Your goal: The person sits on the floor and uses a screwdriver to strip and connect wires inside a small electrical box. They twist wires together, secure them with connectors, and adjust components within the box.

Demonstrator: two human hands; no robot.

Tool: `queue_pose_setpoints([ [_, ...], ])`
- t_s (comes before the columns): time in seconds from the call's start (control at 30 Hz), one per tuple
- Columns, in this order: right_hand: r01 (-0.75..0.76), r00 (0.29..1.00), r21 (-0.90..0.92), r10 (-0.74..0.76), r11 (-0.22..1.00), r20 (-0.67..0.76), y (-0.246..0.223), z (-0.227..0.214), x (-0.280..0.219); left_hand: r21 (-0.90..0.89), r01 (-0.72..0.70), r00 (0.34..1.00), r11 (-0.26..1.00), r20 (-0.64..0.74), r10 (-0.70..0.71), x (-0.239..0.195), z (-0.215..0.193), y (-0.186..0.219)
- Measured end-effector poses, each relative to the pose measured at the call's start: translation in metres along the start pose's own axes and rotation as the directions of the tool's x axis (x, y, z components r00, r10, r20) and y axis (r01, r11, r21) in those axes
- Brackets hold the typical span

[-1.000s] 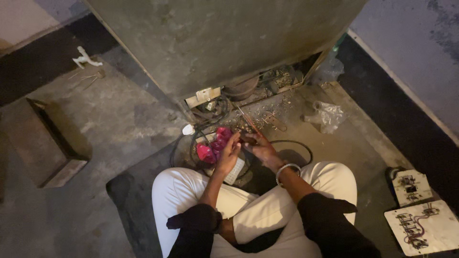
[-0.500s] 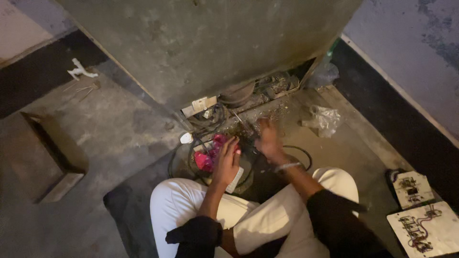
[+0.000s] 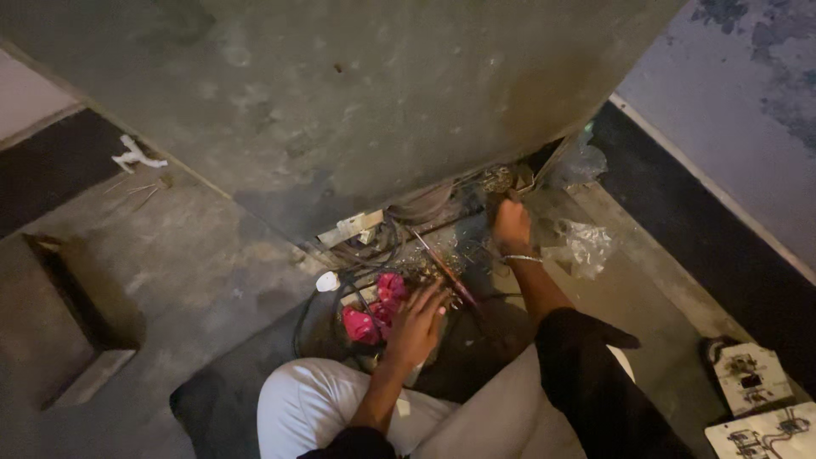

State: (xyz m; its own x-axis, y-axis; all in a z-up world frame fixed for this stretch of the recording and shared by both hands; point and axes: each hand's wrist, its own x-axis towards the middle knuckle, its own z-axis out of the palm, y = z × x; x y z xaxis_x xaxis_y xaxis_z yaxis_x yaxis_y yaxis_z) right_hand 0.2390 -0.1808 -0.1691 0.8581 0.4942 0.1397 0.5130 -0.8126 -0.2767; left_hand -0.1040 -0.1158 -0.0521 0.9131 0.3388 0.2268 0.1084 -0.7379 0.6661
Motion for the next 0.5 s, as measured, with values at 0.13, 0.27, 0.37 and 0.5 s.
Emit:
queue_pose_setpoints([
  [0.13,-0.052,0.998,0.047,0.053,0.998,-0.025,0.012,0.024,0.012,-0.037,0.017,1.0,0.999,0.026,-0.016,0.003,0.004,0.002],
  [0.27,-0.007,1.0,0.004,0.007,1.0,-0.009,0.009,0.029,0.022,-0.043,0.019,0.999,0.999,0.042,-0.018,0.011,0.008,0.005],
  [0.37,0.051,0.997,0.018,-0.05,0.999,-0.052,0.012,0.025,0.024,-0.02,0.018,0.998,1.0,0.06,-0.017,0.018,0.014,0.007],
  [0.5,-0.044,0.993,-0.064,0.051,0.997,0.111,0.01,0.026,0.018,-0.103,0.008,0.998,0.995,0.057,-0.002,0.015,0.014,0.005],
])
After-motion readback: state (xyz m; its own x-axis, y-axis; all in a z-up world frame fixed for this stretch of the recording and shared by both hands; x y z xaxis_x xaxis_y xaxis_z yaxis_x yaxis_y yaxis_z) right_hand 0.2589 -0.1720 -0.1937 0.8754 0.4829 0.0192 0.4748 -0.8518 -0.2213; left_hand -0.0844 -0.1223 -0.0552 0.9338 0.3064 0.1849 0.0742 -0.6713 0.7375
